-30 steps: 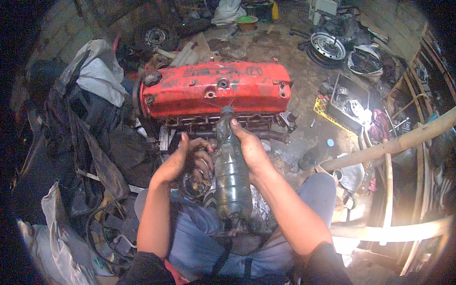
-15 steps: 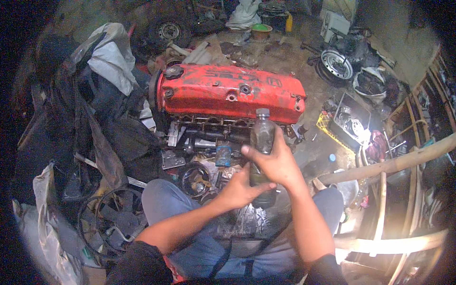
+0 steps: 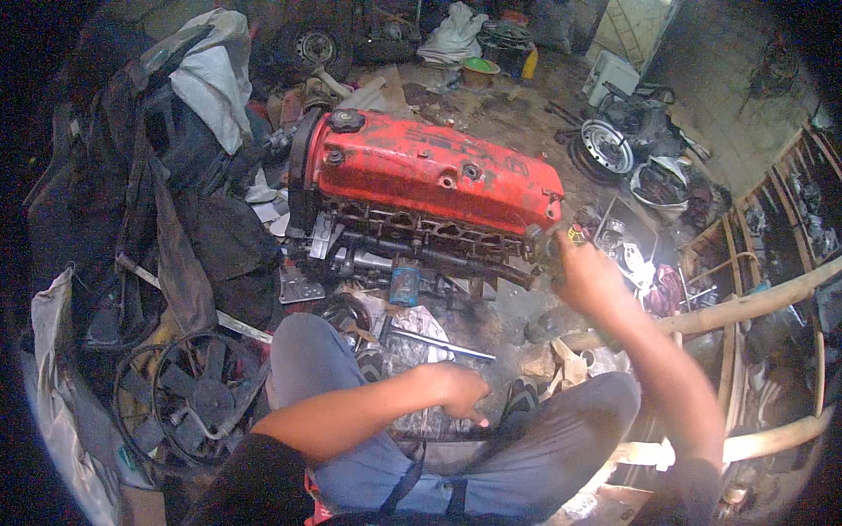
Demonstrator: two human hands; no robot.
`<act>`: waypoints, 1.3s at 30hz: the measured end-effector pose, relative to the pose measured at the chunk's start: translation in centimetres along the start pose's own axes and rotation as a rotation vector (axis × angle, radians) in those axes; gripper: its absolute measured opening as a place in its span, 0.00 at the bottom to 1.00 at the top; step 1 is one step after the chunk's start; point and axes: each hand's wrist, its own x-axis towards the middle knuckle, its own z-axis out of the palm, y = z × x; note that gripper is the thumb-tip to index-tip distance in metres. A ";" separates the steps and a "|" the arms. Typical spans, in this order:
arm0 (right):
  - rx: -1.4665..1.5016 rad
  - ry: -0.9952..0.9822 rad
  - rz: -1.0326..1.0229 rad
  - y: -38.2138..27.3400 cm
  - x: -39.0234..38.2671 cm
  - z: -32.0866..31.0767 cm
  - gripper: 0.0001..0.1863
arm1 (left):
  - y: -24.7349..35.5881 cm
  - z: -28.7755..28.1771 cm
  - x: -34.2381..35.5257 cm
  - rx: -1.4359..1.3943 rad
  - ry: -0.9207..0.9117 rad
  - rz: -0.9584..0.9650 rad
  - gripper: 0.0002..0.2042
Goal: The person sits on the floor in a cluttered workshop and works on a red engine block. They pour liquid from a plastic bottle into the engine, handle a small metal part, and wipe the engine surface with a cloth.
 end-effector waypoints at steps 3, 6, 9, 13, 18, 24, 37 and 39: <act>-0.353 0.021 -0.122 0.1 1.3 -3.2 0.23 | -0.3 -0.4 0.0 0.028 0.017 -0.024 0.34; -0.454 -0.021 -0.200 -0.8 1.7 -6.2 0.22 | -0.5 -1.0 0.8 0.079 0.019 -0.044 0.35; -0.455 0.088 -0.336 -5.8 1.5 -9.5 0.16 | -1.9 0.1 1.3 0.059 0.058 -0.071 0.36; -0.495 0.143 -0.353 -9.2 1.6 -12.3 0.11 | -1.9 0.4 1.4 0.030 0.026 -0.073 0.36; -0.614 0.179 -0.330 -7.8 3.8 -12.8 0.11 | -1.2 0.0 0.6 0.019 0.049 -0.083 0.34; -0.636 0.378 -0.399 -9.4 4.4 -13.9 0.18 | -1.1 -0.4 -0.1 0.014 0.042 -0.103 0.33; -0.154 0.281 -0.272 -8.4 5.0 -12.1 0.43 | -2.5 -5.2 -3.9 -0.191 0.724 -0.186 0.32; 0.118 0.323 -0.245 -5.9 5.2 -8.5 0.45 | -3.2 -6.3 -3.4 -0.493 1.115 -0.145 0.27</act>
